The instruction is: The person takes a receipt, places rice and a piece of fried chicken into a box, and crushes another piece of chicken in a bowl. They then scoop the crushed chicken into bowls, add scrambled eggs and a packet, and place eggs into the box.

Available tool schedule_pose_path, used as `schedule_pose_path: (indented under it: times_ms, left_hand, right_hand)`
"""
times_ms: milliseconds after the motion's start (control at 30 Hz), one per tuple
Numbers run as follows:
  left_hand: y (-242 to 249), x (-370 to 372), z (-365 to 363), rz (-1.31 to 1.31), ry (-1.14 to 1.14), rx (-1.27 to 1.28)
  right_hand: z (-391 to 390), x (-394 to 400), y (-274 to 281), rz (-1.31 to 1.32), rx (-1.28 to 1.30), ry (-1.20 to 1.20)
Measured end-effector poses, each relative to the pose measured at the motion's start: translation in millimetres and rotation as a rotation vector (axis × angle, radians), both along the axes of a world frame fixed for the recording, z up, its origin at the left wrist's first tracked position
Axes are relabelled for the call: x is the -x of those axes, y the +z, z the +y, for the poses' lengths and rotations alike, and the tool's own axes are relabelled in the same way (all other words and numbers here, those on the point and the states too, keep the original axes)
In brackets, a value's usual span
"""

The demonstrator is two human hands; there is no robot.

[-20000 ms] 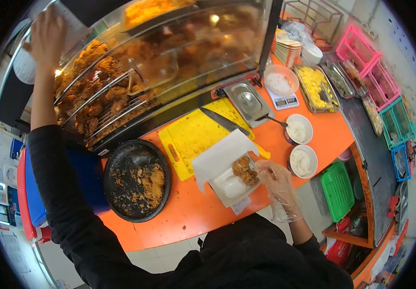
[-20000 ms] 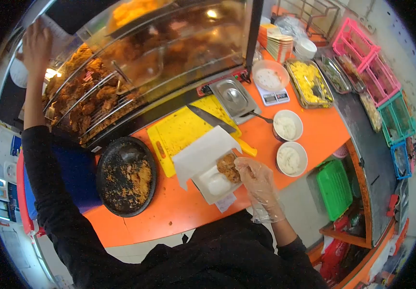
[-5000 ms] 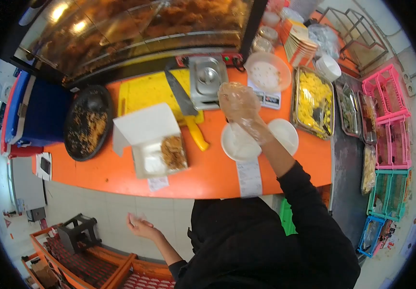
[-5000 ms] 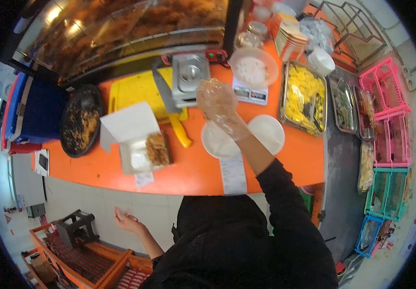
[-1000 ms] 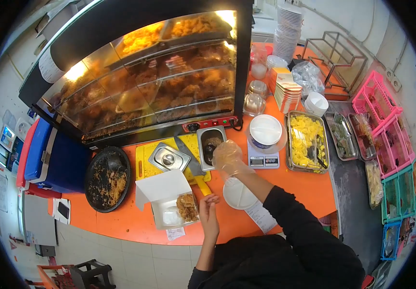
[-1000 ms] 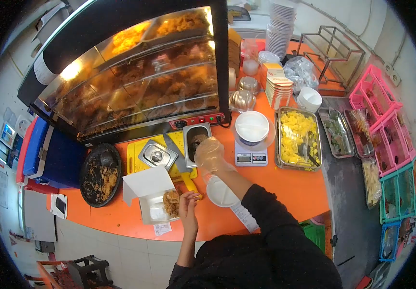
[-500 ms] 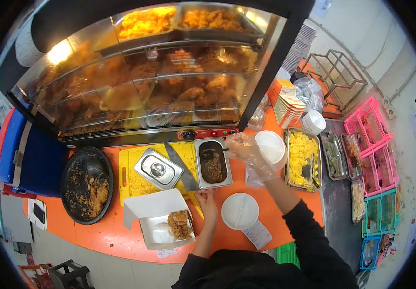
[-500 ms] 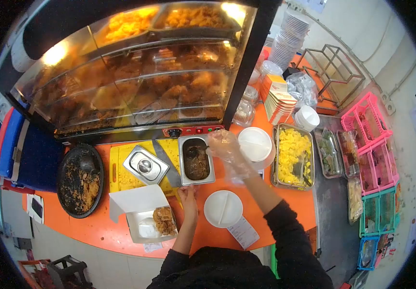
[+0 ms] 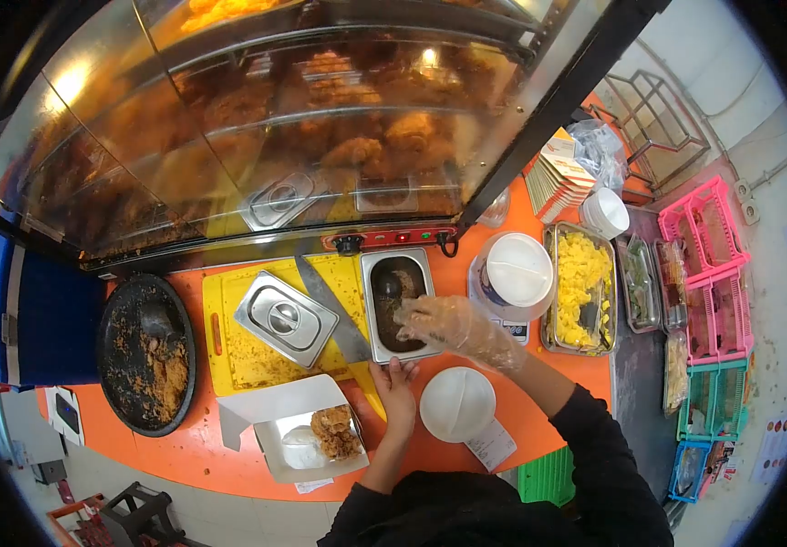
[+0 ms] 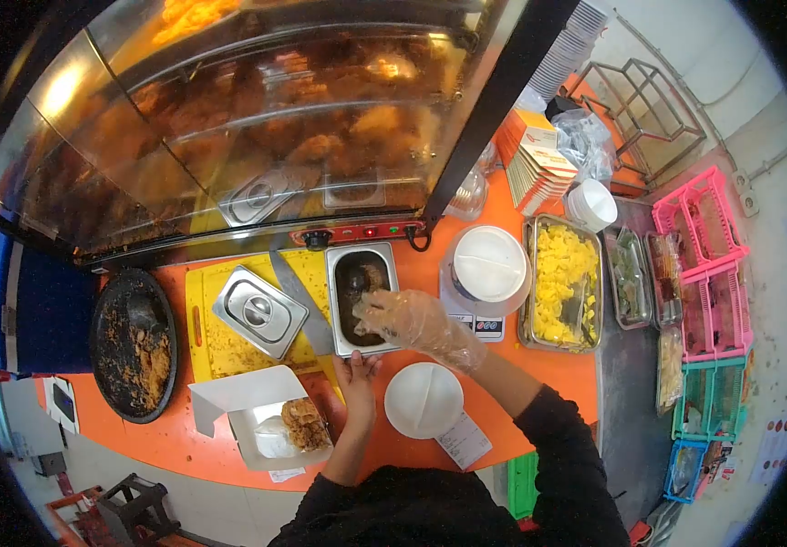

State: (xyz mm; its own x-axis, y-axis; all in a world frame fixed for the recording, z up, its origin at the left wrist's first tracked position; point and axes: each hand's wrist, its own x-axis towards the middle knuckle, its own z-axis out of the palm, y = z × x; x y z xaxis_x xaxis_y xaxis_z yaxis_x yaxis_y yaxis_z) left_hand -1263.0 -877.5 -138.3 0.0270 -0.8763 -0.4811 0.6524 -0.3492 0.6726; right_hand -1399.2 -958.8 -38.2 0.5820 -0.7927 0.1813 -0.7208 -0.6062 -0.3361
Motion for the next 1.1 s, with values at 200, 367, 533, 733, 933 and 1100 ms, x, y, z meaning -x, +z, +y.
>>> schedule_pose_path:
  times_ms: [200, 367, 533, 733, 933, 1100]
  left_hand:
    - [4, -1, -3, -0.022, -0.004, 0.022]
    - [3, -1, 0, -0.058, -0.028, 0.03]
    - [-1, 1, 0, -0.016, -0.021, -0.028]
    - [14, 4, -2, 0.024, -0.041, -0.018]
    - [8, 5, 0, -0.062, -0.043, 0.026]
    - [-1, 4, 1, -0.065, -0.067, 0.025]
  right_hand:
    - [18, 10, -8, 0.05, 0.101, 0.212]
    - [28, 29, 18, -0.111, -0.11, 0.157]
    - [-8, 42, 12, 0.073, 0.289, 0.246]
    - [-4, 16, -16, -0.41, -0.334, -0.007]
    - [32, 29, 2, -0.192, -0.134, 0.256]
    - [19, 29, 18, -0.172, -0.032, 0.351]
